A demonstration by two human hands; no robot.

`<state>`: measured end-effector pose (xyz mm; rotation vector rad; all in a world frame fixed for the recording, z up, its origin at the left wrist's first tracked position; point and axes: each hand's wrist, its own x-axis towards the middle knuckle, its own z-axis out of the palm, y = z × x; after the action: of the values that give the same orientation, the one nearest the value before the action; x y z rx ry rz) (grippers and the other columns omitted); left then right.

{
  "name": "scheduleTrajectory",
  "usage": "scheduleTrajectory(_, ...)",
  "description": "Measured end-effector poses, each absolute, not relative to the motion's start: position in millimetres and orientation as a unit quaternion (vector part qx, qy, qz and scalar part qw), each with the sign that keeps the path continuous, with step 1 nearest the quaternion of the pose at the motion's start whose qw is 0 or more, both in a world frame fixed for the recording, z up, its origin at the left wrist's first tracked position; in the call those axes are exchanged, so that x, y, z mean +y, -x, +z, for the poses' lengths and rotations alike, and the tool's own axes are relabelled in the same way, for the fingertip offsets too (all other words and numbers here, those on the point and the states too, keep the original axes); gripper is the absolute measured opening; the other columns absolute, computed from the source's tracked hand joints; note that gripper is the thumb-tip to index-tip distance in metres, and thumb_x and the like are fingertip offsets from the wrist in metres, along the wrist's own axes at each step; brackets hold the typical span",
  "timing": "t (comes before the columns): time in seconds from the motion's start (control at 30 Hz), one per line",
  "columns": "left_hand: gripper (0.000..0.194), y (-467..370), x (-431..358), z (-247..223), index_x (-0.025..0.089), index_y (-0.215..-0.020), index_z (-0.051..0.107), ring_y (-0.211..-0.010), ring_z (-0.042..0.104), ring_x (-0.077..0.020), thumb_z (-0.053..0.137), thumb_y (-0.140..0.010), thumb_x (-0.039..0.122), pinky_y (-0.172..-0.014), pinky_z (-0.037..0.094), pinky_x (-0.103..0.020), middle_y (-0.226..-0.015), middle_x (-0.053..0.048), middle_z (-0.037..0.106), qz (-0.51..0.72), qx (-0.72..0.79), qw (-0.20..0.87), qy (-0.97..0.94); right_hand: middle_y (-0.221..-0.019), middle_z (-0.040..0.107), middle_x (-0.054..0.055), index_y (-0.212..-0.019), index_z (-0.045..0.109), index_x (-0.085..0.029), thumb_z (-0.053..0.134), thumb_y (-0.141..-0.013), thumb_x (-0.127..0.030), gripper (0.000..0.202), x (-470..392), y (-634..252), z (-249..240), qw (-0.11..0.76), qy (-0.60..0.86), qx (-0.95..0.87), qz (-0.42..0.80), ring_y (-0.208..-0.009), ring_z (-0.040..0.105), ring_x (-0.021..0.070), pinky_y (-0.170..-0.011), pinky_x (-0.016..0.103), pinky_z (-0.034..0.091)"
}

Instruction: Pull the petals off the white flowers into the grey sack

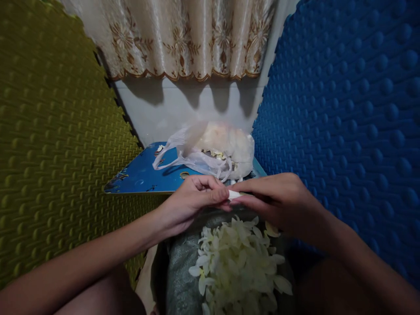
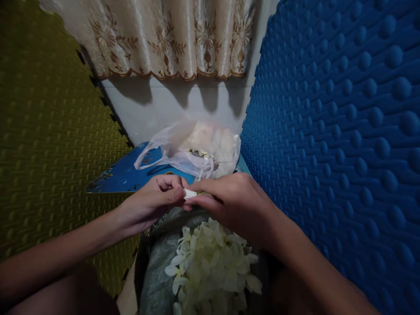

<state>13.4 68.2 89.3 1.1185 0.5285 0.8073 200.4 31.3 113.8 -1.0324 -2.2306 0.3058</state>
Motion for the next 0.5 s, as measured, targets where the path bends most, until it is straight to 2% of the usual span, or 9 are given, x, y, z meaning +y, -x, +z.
scheduleTrajectory(0.13, 0.027, -13.9, 67.4, 90.7, 0.014, -0.058, 0.058, -0.055, 0.059, -0.0097, 0.079, -0.061, 0.031, -0.055, 0.050, -0.020, -0.062, 0.000, 0.061, 0.353, 0.220, 0.750, -0.514, -0.056, 0.063, -0.002, -0.075, 0.073, -0.024, 0.056, -0.083, -0.037, 0.024, 31.8, -201.1, 119.1, 0.369, 0.438, -0.802, 0.173, -0.041, 0.043, 0.0086, -0.043, 0.022, 0.032)
scheduleTrajectory(0.23, 0.025, -14.4, 64.0, 90.6, 0.015, -0.059, 0.058, -0.054, 0.058, -0.0108, 0.077, -0.064, 0.032, -0.052, 0.049, -0.022, -0.062, 0.000, 0.059, 0.347, 0.216, 0.730, -0.548, -0.058, 0.063, 0.000, -0.071, 0.073, -0.021, 0.058, -0.080, -0.041, 0.026, 31.5, -203.4, 121.1, 0.401, 0.468, -0.758, 0.212, -0.045, 0.045, 0.0106, -0.042, 0.023, 0.032)
scheduleTrajectory(0.33, 0.018, -15.2, 59.5, 92.3, 0.015, -0.064, 0.061, -0.056, 0.059, -0.0106, 0.074, -0.067, 0.026, -0.053, 0.049, -0.022, -0.065, 0.000, 0.061, 0.377, 0.259, 0.655, -0.601, -0.060, 0.062, 0.001, -0.074, 0.072, -0.019, 0.061, -0.078, -0.037, 0.022, 31.9, -204.8, 119.2, 0.386, 0.469, -0.747, 0.271, -0.049, 0.047, 0.0118, -0.045, 0.023, 0.033)
scheduleTrajectory(0.4, 0.017, -15.8, 57.3, 95.3, 0.015, -0.071, 0.063, -0.058, 0.059, -0.0097, 0.077, -0.063, 0.021, -0.055, 0.049, -0.020, -0.070, 0.000, 0.063, 0.427, 0.294, 0.586, -0.624, -0.051, 0.054, -0.001, -0.079, 0.071, -0.018, 0.060, -0.078, -0.037, 0.022, 32.3, -204.2, 117.3, 0.374, 0.480, -0.723, 0.328, -0.043, 0.041, 0.0097, -0.041, 0.022, 0.028)
scheduleTrajectory(0.5, 0.030, -16.3, 56.8, 99.2, 0.016, -0.085, 0.065, -0.060, 0.059, -0.0097, 0.079, -0.059, 0.019, -0.057, 0.050, -0.020, -0.074, 0.000, 0.063, 0.458, 0.315, 0.536, -0.635, -0.041, 0.039, -0.006, -0.079, 0.068, -0.017, 0.062, -0.076, -0.037, 0.021, 32.6, -200.8, 116.1, 0.388, 0.501, -0.682, 0.365, -0.036, 0.029, 0.0066, -0.037, 0.021, 0.019)
